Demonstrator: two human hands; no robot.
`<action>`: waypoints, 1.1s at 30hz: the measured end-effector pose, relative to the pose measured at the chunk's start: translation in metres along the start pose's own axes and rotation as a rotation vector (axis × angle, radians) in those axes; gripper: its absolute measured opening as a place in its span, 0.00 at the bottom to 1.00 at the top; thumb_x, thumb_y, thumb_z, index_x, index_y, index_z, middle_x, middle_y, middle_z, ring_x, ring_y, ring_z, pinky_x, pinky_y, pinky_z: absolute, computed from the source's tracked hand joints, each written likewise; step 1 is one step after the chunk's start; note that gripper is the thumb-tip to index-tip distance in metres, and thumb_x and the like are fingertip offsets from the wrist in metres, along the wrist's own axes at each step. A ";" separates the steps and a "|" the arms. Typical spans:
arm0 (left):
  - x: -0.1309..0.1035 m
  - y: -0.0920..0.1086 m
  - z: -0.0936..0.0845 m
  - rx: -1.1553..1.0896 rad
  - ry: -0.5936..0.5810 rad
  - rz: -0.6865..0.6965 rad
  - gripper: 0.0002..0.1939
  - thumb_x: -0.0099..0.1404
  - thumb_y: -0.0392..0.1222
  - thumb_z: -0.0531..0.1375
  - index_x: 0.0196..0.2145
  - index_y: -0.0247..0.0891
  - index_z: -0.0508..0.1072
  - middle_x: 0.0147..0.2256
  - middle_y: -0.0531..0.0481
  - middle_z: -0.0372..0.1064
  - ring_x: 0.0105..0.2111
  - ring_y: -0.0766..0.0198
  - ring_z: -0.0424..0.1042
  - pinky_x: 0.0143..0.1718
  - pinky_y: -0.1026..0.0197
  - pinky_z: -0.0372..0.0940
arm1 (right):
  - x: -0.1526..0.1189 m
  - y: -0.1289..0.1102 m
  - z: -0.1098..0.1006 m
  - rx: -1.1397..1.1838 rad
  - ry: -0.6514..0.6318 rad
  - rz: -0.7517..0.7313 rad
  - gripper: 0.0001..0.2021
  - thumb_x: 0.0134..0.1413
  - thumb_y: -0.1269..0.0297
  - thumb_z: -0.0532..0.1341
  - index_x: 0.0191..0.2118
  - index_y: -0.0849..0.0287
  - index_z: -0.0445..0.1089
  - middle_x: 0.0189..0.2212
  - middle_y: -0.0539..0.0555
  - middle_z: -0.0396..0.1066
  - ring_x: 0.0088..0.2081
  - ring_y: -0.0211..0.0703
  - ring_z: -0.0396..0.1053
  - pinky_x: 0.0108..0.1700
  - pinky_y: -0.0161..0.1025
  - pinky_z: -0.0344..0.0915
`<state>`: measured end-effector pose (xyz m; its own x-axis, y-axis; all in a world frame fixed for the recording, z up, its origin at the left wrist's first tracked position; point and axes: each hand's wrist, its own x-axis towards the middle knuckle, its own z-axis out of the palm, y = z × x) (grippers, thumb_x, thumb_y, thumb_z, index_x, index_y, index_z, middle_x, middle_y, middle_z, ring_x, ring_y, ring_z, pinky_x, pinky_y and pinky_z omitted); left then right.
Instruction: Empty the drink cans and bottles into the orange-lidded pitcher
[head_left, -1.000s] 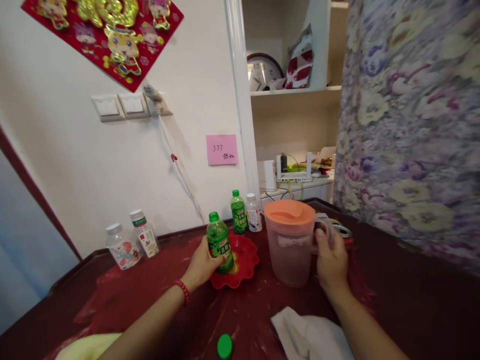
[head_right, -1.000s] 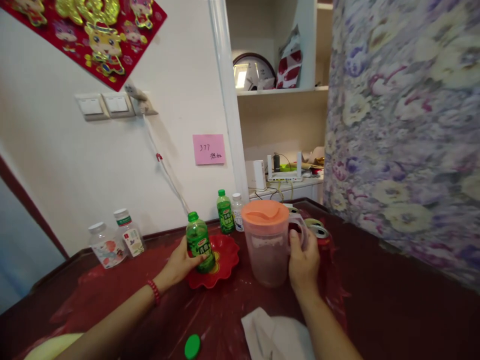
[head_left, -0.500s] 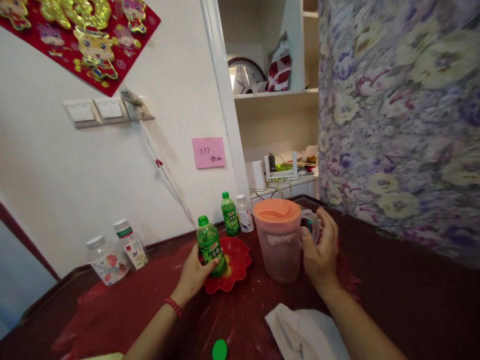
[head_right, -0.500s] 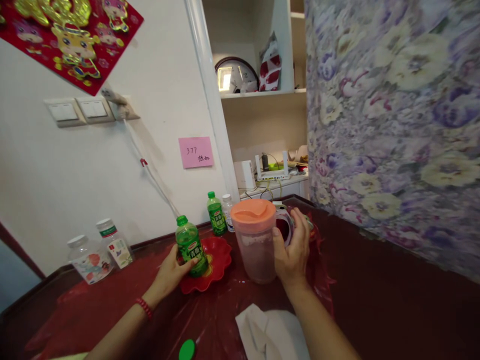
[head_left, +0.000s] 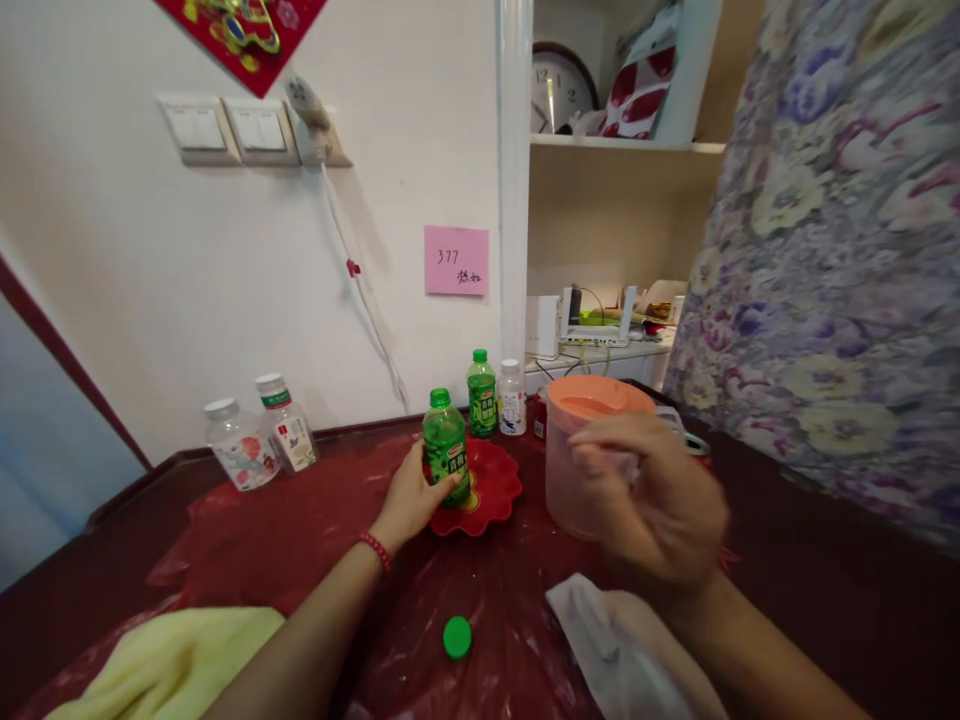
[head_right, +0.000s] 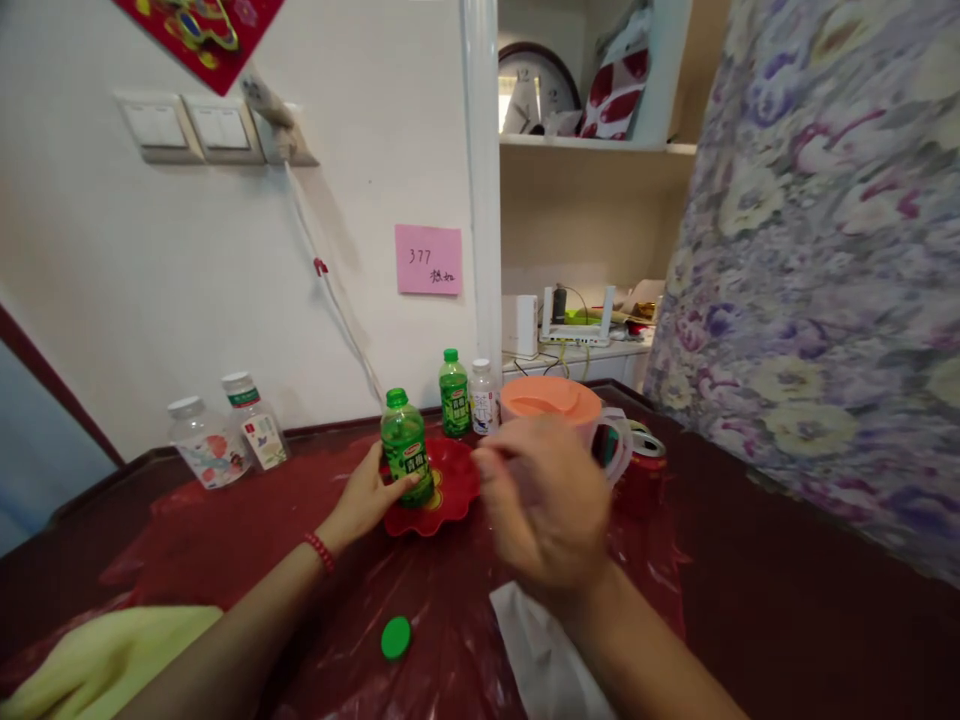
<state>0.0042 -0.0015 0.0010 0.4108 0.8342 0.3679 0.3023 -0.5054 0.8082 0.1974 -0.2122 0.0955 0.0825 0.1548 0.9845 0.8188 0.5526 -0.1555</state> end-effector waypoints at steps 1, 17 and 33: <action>0.000 -0.001 0.000 -0.007 0.002 -0.001 0.34 0.58 0.50 0.70 0.59 0.37 0.68 0.56 0.37 0.77 0.56 0.43 0.77 0.61 0.43 0.70 | -0.001 -0.012 0.009 0.069 -0.146 0.020 0.04 0.73 0.70 0.61 0.46 0.54 0.71 0.36 0.50 0.73 0.37 0.41 0.72 0.41 0.38 0.68; -0.003 -0.007 0.003 -0.025 0.009 0.021 0.31 0.59 0.41 0.70 0.59 0.37 0.69 0.57 0.37 0.76 0.57 0.44 0.76 0.62 0.42 0.67 | -0.067 -0.041 0.074 -0.079 -1.594 0.264 0.12 0.61 0.65 0.73 0.49 0.55 0.82 0.50 0.59 0.78 0.53 0.59 0.76 0.64 0.54 0.69; -0.007 -0.007 0.003 -0.030 0.010 0.003 0.33 0.59 0.33 0.69 0.61 0.40 0.69 0.61 0.39 0.74 0.61 0.46 0.73 0.66 0.45 0.63 | 0.070 0.055 0.151 -0.145 -0.793 0.339 0.12 0.64 0.76 0.68 0.50 0.61 0.82 0.46 0.58 0.75 0.49 0.49 0.73 0.54 0.43 0.66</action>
<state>0.0023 -0.0049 -0.0086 0.4029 0.8350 0.3748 0.2751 -0.5011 0.8205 0.1623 -0.0475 0.1440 -0.0412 0.8459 0.5317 0.8904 0.2726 -0.3647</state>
